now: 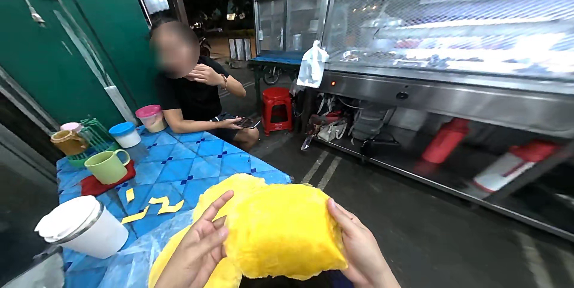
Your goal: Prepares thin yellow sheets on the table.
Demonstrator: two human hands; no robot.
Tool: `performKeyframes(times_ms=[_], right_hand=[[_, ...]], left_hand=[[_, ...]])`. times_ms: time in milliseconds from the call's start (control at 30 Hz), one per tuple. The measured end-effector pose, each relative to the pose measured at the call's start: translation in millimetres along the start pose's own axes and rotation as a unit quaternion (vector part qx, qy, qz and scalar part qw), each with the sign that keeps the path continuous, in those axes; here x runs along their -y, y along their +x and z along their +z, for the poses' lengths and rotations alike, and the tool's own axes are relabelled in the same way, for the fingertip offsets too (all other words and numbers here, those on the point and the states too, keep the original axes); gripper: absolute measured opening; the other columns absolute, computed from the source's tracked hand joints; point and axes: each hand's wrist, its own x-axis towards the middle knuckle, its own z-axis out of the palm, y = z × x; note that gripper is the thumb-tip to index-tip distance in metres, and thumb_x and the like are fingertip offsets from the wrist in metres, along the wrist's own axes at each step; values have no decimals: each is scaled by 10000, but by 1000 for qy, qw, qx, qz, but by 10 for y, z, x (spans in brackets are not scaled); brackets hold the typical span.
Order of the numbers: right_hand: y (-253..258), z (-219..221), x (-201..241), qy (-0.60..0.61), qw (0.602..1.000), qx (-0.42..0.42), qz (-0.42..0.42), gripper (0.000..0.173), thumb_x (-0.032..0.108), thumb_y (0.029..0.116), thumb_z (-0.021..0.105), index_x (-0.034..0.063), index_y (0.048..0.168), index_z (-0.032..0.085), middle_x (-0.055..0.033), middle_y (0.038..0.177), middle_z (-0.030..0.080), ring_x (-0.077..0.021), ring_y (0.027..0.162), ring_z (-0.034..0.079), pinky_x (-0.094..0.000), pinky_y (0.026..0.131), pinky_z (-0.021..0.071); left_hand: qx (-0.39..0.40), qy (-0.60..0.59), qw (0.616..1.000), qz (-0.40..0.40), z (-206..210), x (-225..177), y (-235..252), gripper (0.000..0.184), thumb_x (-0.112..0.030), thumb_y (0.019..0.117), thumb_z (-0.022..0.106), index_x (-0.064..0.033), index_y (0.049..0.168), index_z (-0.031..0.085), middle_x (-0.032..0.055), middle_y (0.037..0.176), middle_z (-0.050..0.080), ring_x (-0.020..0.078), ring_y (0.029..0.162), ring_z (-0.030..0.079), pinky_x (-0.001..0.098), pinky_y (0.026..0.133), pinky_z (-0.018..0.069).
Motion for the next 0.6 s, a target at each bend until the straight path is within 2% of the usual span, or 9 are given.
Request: performKeyframes(times_ms=[100,233,300,433,500,600], right_hand=[[29,-32,-40,10,1000,-28,1,457,248,1132,293,-20,1245,645,-171,1021,738,-218,889,745,-399,792,645],[66,-34,-99,-7,998,-61,21,447,256,1131,310,-23,1211,650,-172,996,737,-223,870,744,-403,778,645],[81,-32,-134,-33,996,-84,25,424,237,1127,342,-27,1153,673,-162,945,743,-212,824,744,-390,743,646],[101,-82,-192,-56,993,-92,53,391,212,1119,376,-28,1137,683,-159,923,746,-212,806,743,-388,731,642],[109,-102,-221,-61,992,-94,59,386,207,1118,381,-27,1140,687,-156,923,747,-210,803,742,-385,731,641],[133,-113,-263,-97,989,-107,43,355,171,1110,408,-23,1106,705,-141,901,748,-194,789,739,-365,720,638]], left_hand=[[5,25,1000,-12,97,-18,-42,855,-80,908,735,-89,1597,230,214,1294,664,335,1094,711,488,926,603],[-26,48,999,2,223,-33,-47,809,-9,911,701,-75,1582,254,207,1238,691,307,1043,729,446,883,619],[-31,41,999,13,259,-32,-48,748,13,912,697,-69,1554,321,202,1219,702,303,1034,733,445,882,620],[-45,60,997,18,293,-22,-86,472,7,907,704,-12,1369,611,155,1159,728,224,977,736,390,843,626],[-35,80,996,12,300,-31,-100,427,-15,920,695,-6,1343,636,141,1177,724,204,978,731,367,838,623],[-24,85,996,13,305,-32,-104,386,-22,963,639,7,1348,633,154,1197,715,214,990,729,382,857,620]])
